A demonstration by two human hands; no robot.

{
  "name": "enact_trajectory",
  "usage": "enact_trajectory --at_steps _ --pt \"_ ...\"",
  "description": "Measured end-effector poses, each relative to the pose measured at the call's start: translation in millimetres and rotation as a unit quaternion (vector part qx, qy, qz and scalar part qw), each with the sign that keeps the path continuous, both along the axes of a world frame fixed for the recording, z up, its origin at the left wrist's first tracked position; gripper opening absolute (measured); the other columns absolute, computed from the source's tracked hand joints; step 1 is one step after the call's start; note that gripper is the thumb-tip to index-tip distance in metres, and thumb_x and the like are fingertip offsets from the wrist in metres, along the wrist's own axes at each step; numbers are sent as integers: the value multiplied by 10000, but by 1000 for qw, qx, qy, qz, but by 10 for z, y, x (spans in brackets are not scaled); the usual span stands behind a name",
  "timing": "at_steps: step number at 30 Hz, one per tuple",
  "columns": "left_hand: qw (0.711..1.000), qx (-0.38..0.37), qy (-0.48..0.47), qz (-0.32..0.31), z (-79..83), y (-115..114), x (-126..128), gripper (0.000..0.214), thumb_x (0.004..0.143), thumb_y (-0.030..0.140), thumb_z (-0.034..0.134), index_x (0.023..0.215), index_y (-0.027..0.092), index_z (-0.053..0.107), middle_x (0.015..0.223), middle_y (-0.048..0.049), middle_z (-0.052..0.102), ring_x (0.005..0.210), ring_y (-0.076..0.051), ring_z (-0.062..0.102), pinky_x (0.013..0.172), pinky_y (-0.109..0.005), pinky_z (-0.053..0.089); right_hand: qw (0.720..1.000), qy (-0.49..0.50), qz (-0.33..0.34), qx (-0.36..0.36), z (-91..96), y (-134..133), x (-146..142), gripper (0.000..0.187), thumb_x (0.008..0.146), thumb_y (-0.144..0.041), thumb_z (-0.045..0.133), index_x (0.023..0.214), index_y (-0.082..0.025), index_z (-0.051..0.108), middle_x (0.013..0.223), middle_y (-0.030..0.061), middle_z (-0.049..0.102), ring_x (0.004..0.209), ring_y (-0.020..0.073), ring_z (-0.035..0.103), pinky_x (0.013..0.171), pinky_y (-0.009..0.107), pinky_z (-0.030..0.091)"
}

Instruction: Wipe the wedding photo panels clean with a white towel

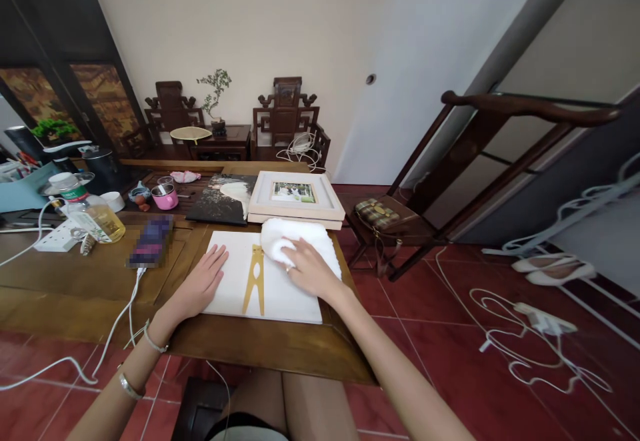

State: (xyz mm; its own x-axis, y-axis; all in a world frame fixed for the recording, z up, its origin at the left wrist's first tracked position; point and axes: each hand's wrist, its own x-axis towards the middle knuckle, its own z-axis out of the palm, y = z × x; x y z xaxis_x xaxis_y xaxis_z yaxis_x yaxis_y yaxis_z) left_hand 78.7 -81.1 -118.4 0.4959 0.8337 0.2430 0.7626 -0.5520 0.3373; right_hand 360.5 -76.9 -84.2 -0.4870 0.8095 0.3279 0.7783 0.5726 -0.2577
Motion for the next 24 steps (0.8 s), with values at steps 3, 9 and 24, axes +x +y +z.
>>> enact_trajectory --at_steps 3,9,24 --pt "1000 -3 -4 6 14 0 10 457 947 249 278 1378 121 364 1477 -117 320 1400 -226 182 1130 -477 226 1000 2 -6 2 -8 91 -10 234 807 -106 407 893 -199 604 1120 89 648 1121 268 550 996 497 381" --pt "1000 -17 5 15 24 -14 25 470 950 250 261 1379 80 355 1484 -123 303 1403 -225 171 1141 -450 200 1000 -12 6 10 5 -542 -56 183 802 -94 418 808 -187 576 1248 135 581 1257 271 438 1046 521 339" --pt "1000 -10 -11 7 -11 -4 9 458 957 261 266 1378 107 360 1480 -117 314 1401 -229 182 1133 -474 209 1000 0 22 -11 -22 -588 -9 158 818 -110 433 777 -180 569 1357 145 486 1321 251 352 1107 518 250"
